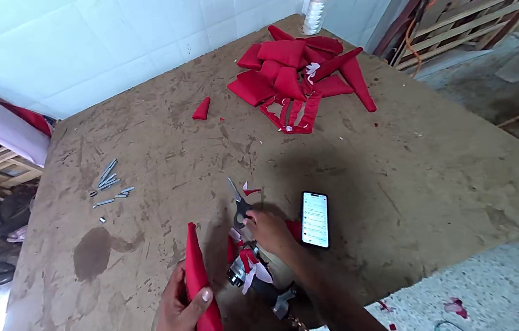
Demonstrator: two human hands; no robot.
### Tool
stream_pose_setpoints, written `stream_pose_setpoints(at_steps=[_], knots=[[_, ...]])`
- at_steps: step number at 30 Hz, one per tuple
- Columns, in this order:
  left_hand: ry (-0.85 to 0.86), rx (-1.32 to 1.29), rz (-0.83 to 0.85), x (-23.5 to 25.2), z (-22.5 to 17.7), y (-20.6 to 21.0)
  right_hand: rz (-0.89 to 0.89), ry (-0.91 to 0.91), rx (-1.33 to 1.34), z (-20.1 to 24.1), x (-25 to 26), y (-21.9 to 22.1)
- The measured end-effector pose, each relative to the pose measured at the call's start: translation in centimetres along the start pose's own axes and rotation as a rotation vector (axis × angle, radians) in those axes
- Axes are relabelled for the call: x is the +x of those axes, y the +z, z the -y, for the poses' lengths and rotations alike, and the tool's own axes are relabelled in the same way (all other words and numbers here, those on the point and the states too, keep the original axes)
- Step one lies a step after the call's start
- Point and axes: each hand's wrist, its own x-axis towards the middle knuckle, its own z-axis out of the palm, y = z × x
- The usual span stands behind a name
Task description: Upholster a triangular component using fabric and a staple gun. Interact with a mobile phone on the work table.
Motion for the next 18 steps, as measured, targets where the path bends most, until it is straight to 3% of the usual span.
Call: stream_pose_setpoints(at_steps=[3,6,9,13,16,18], knots=[[-0.075,0.009,-0.023,1.7,1.0,0.3,-0.096,-0.086,0.254,-1.2,-1.5,0.4],[-0.205,0.123,-0.129,6.8,1.8,1.2,-0.275,-0.037,0.481,-4.5,-3.8,1.0],[-0.281,0.224,-0.144,16.3,1.6,2.2,-0.584,0.027,0.622,-9.6,-7.1,0.1],[-0.263,0.217,-0.123,32.4,-3.2,4.4,-0.975,0.022,0.564,-17.3,-10.3,-1.7],[-0.195,0.057,-0.239,42.1,-3.9,5.6,-1.089,-0.010,0.425,-20.8,-10.4,-1.9],[-0.157,-0.022,-0.313,44.3,-2.3,6.6,-1.095,-0.042,0.392,-21.6,-9.3,-1.4]])
